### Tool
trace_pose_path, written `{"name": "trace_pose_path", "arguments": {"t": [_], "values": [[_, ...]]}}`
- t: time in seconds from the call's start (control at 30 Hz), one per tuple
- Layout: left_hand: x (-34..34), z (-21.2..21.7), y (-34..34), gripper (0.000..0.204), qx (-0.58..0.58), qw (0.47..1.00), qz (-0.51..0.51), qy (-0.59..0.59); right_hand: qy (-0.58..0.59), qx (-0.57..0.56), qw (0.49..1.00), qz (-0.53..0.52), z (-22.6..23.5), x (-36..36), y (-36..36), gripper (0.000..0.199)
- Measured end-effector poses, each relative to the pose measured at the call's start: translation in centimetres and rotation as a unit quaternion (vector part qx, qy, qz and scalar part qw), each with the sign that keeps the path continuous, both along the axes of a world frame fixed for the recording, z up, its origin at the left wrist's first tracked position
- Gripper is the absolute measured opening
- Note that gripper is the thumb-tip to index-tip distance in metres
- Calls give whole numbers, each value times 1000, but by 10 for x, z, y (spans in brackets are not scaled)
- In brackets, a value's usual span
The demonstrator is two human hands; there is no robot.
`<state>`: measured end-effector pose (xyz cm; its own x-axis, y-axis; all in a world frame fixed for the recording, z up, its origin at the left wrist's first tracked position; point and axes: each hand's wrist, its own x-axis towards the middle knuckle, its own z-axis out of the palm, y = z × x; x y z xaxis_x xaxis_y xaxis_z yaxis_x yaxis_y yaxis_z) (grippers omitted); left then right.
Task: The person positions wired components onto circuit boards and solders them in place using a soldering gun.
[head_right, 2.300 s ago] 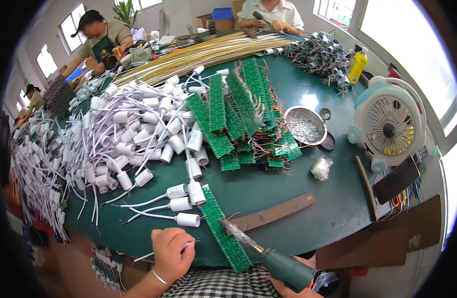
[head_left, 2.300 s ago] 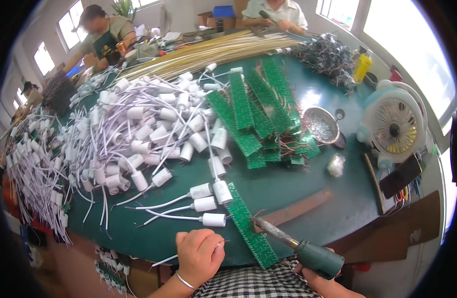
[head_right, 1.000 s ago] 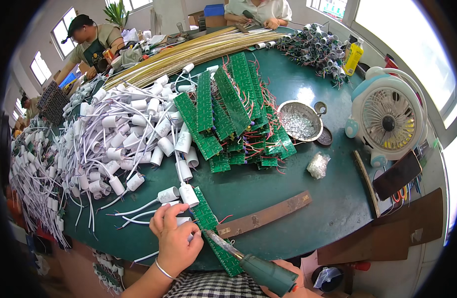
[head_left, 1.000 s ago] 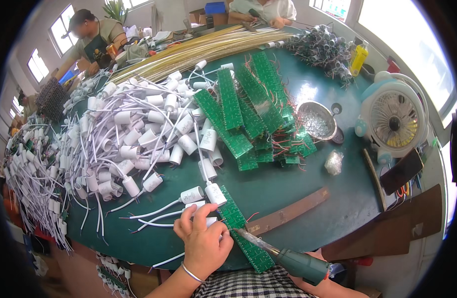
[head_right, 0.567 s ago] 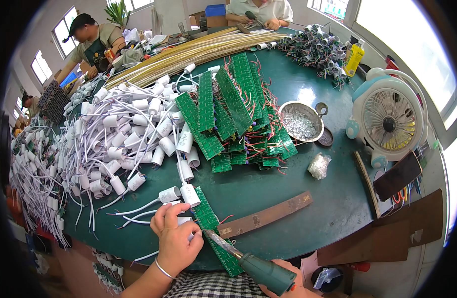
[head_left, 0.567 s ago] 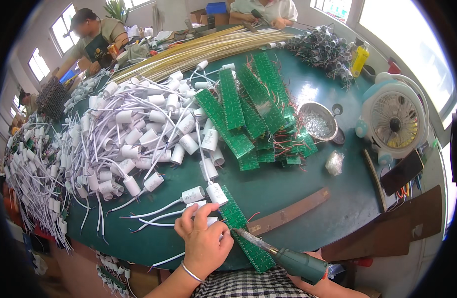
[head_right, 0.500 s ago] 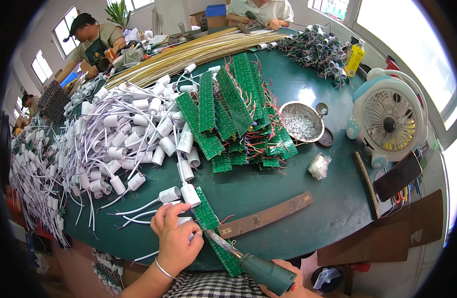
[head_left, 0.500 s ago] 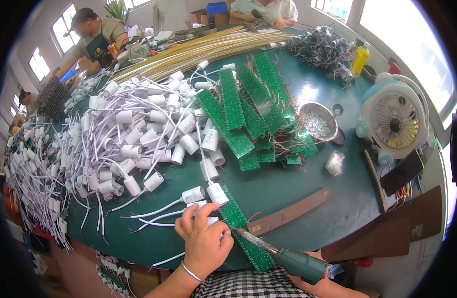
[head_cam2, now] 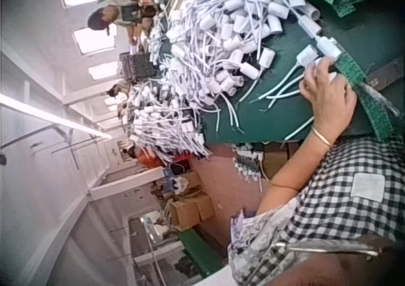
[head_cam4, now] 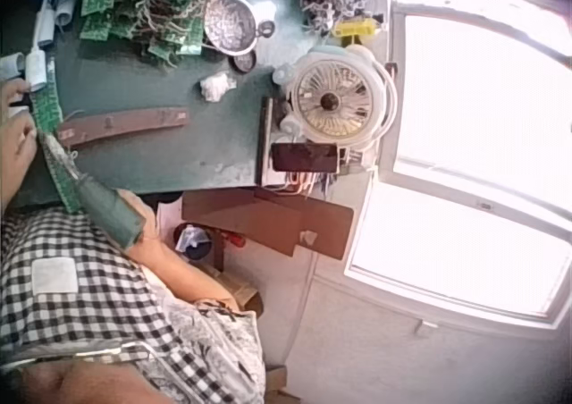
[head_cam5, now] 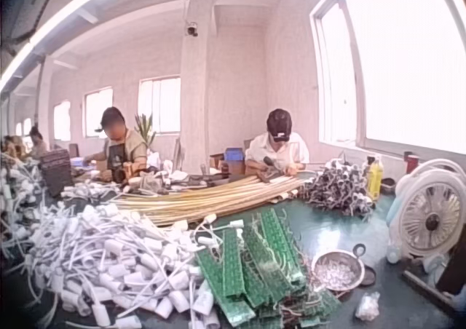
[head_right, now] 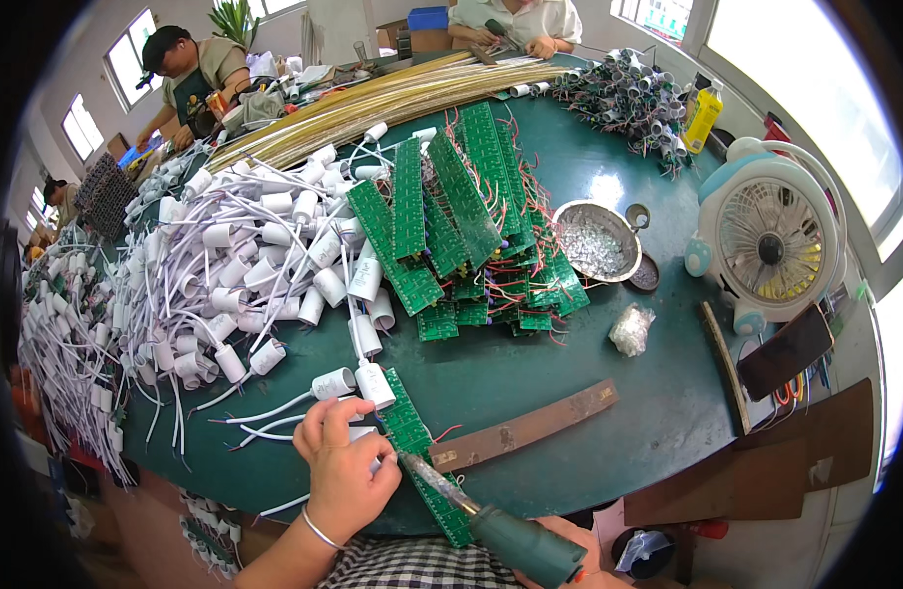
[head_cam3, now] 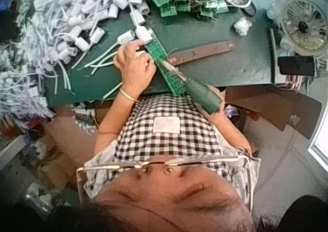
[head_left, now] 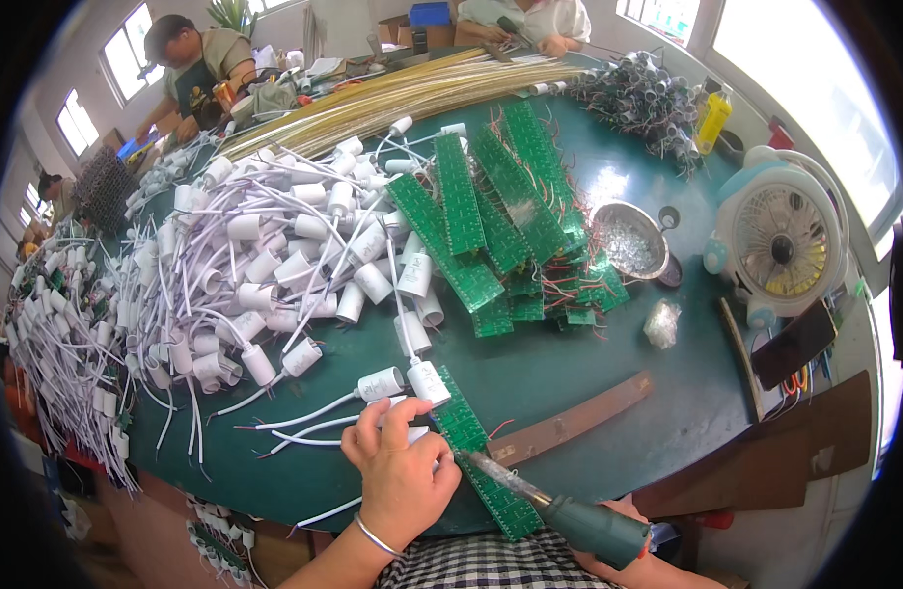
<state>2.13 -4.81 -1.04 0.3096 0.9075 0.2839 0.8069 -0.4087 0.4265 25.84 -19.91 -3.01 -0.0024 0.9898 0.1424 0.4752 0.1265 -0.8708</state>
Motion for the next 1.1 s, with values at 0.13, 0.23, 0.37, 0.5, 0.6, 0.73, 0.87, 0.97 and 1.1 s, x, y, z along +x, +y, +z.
{"name": "trace_pose_path", "arguments": {"t": [0.13,0.23,0.37,0.5,0.6,0.73,0.87,0.97,1.1], "values": [[2,2,-1,5,-3,1000,-2,1,7,16,1000,-8,5,-1,5,51],[1,2,0,5,-1,1000,-1,6,21,19,1000,-7,1,-2,3,49],[1,3,1,5,-7,1000,-3,10,45,-6,999,-24,2,-4,4,48],[0,2,1,5,-7,1000,-6,5,56,-16,998,-23,6,-5,6,48],[0,3,2,5,-6,1000,-10,6,54,-34,998,-29,7,-7,6,50],[0,4,4,5,-7,1000,-15,11,41,-27,999,-15,10,-6,7,51],[2,4,4,5,-7,1000,-15,18,36,-19,999,-21,10,-5,5,49],[2,4,4,5,0,1000,-18,22,19,1,1000,-19,13,-3,5,49],[2,8,5,6,-10,1000,-19,19,66,-28,997,-42,10,-6,2,49]]}}
